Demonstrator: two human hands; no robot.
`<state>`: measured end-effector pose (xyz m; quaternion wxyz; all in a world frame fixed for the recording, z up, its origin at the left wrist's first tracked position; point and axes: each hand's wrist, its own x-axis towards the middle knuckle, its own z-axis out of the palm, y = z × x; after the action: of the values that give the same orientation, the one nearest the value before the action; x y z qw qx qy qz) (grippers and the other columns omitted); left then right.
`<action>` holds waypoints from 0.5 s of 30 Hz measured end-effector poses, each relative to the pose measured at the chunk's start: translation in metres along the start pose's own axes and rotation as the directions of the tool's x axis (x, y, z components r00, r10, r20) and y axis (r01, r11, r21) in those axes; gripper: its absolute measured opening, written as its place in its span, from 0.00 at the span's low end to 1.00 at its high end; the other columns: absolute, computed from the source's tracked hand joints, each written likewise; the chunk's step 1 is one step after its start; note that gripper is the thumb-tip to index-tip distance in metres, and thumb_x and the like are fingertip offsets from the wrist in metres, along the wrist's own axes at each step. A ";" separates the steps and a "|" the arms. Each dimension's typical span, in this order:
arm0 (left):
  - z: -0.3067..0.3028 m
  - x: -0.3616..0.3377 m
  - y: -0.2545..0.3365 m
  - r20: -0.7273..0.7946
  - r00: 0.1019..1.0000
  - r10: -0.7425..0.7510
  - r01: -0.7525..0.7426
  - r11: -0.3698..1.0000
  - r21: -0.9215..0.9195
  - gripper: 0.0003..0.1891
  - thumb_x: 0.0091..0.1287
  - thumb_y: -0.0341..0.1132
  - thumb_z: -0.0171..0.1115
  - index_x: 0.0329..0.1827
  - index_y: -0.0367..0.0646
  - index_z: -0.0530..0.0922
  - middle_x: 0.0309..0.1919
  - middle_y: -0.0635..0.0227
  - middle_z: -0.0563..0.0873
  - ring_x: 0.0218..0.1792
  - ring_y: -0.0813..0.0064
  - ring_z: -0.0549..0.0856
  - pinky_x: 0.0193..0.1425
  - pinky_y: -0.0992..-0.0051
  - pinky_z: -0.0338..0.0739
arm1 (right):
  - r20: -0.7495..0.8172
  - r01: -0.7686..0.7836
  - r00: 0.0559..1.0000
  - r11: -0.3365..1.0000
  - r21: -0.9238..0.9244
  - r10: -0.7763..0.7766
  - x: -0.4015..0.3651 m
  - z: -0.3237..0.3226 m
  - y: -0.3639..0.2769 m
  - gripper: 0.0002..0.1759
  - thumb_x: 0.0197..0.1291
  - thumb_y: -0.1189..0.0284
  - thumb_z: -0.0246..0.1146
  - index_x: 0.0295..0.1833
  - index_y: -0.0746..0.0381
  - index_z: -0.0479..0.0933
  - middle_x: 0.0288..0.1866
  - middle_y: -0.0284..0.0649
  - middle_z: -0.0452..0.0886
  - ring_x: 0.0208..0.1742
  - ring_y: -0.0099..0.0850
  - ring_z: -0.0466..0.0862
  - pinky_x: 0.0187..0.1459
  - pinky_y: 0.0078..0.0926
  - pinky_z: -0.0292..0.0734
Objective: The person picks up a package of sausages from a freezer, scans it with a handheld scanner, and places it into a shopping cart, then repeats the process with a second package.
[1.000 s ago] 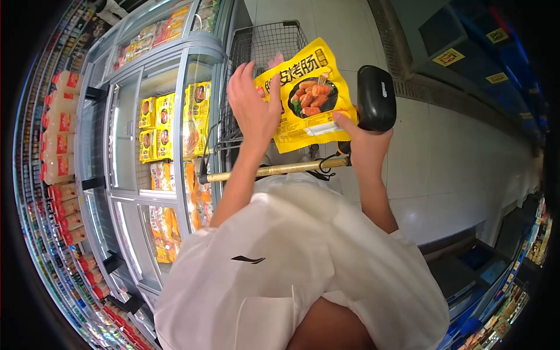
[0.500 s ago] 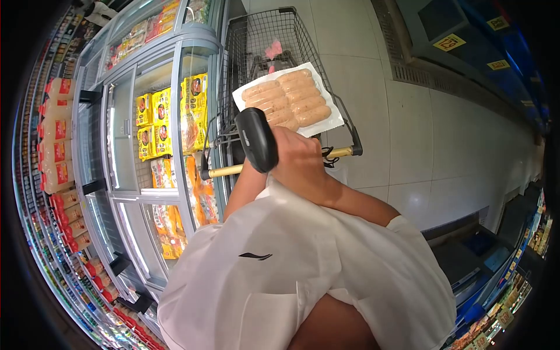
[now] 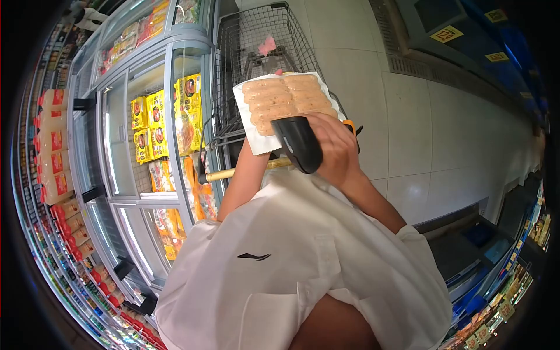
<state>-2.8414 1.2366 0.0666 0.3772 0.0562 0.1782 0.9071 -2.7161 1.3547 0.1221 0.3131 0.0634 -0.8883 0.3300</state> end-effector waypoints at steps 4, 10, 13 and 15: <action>-0.019 0.003 0.000 -0.122 0.984 -0.128 0.124 0.991 -0.039 0.20 0.79 0.43 0.47 0.64 0.39 0.73 0.46 0.68 0.84 0.40 0.77 0.86 0.44 0.75 0.85 | 0.094 -0.158 0.984 0.987 0.035 0.154 0.000 -0.005 0.001 0.18 0.44 0.72 0.73 0.43 0.65 0.81 0.43 0.46 0.85 0.35 0.42 0.86 0.38 0.32 0.82; 0.021 0.009 0.023 -0.320 0.946 0.053 0.214 0.640 0.738 0.23 0.77 0.46 0.55 0.67 0.41 0.68 0.56 0.66 0.81 0.51 0.82 0.82 0.50 0.80 0.79 | 0.152 -0.504 0.575 0.202 0.839 0.804 0.031 -0.012 0.011 0.24 0.52 0.87 0.72 0.56 0.68 0.77 0.51 0.41 0.85 0.47 0.28 0.85 0.50 0.26 0.82; 0.013 0.025 0.039 -0.336 0.938 -0.090 0.281 0.764 0.581 0.22 0.76 0.47 0.58 0.63 0.41 0.71 0.49 0.66 0.85 0.42 0.83 0.85 0.42 0.79 0.82 | 0.128 -0.499 0.566 0.215 0.839 0.814 0.023 -0.004 0.026 0.24 0.54 0.86 0.71 0.58 0.68 0.76 0.51 0.41 0.85 0.47 0.28 0.86 0.49 0.26 0.82; 0.016 0.034 0.052 -0.477 0.864 -0.159 0.490 0.486 0.724 0.21 0.76 0.47 0.58 0.61 0.40 0.74 0.44 0.67 0.87 0.37 0.83 0.87 0.39 0.78 0.83 | 0.104 -0.514 0.568 0.254 0.820 0.816 0.015 -0.002 0.039 0.24 0.55 0.85 0.71 0.59 0.69 0.76 0.50 0.41 0.85 0.45 0.28 0.86 0.47 0.25 0.83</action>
<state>-2.8966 1.2311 0.0997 0.4349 0.0305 0.6533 0.6190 -2.7393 1.3879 0.1111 0.2273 -0.2555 -0.5155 0.7857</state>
